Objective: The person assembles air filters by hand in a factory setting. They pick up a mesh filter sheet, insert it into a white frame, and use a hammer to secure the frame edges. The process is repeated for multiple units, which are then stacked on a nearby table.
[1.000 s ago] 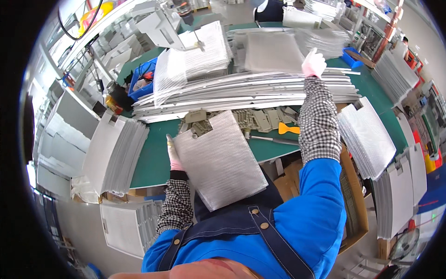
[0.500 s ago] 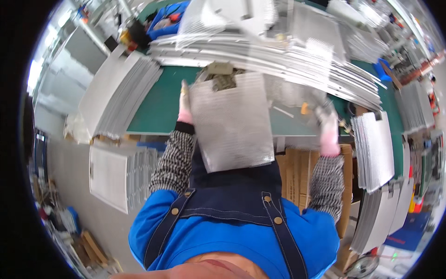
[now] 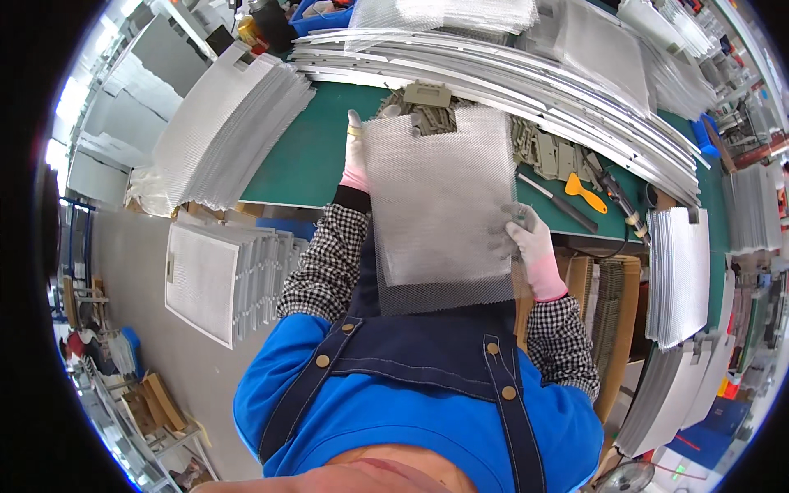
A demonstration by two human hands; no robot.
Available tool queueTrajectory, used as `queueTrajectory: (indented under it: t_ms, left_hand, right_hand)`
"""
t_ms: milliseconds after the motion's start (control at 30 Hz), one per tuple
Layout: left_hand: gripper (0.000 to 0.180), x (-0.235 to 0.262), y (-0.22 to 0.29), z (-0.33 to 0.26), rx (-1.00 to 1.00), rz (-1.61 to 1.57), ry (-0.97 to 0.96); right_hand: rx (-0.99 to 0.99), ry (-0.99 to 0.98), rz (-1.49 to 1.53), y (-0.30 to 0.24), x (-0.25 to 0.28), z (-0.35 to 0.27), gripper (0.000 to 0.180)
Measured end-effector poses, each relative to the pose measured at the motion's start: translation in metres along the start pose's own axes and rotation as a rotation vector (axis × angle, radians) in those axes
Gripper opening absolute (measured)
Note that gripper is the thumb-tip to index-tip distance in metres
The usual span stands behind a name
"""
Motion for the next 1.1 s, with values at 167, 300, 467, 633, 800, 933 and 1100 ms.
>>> queueTrajectory:
  t_ms: [167,300,467,633,800,933,1100]
  left_hand:
    - [0.080,0.009,-0.001,-0.016,-0.166,0.213,0.508]
    - [0.070,-0.014,0.015,-0.029,-0.203,0.135,0.450]
    - [0.080,0.036,0.026,-0.008,-0.242,0.328,0.487]
    - [0.086,0.032,0.022,-0.007,-0.328,0.574,0.742]
    - [0.086,0.047,0.028,-0.008,-0.271,0.467,0.649]
    - [0.087,0.083,0.047,-0.009,-0.305,0.515,0.621]
    - [0.087,0.047,0.027,-0.008,-0.282,0.518,0.763]
  right_hand:
    - [0.014,0.000,0.058,-0.007,-0.003,-0.010,0.048]
    - [0.001,-0.067,-0.186,-0.021,0.019,-0.007,0.039]
    - [0.284,0.627,-1.347,-0.108,0.179,-0.074,0.032]
    - [0.012,0.821,-1.691,-0.105,0.359,-0.150,0.061]
    - [-0.236,0.620,-1.592,-0.080,0.419,-0.161,0.087]
    - [-0.127,0.541,-1.443,-0.078,0.439,-0.150,0.087]
    - [-0.613,1.367,-1.391,-0.100,0.432,-0.220,0.079]
Point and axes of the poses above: each hand's wrist, its own z-axis towards the middle knuckle, its own x-axis out of the back of the hand, y = z × x, the point moved 4 cm from there along z, towards the middle knuckle, and after that the axes turned 12 degrees about x, right-handed, at the moved point
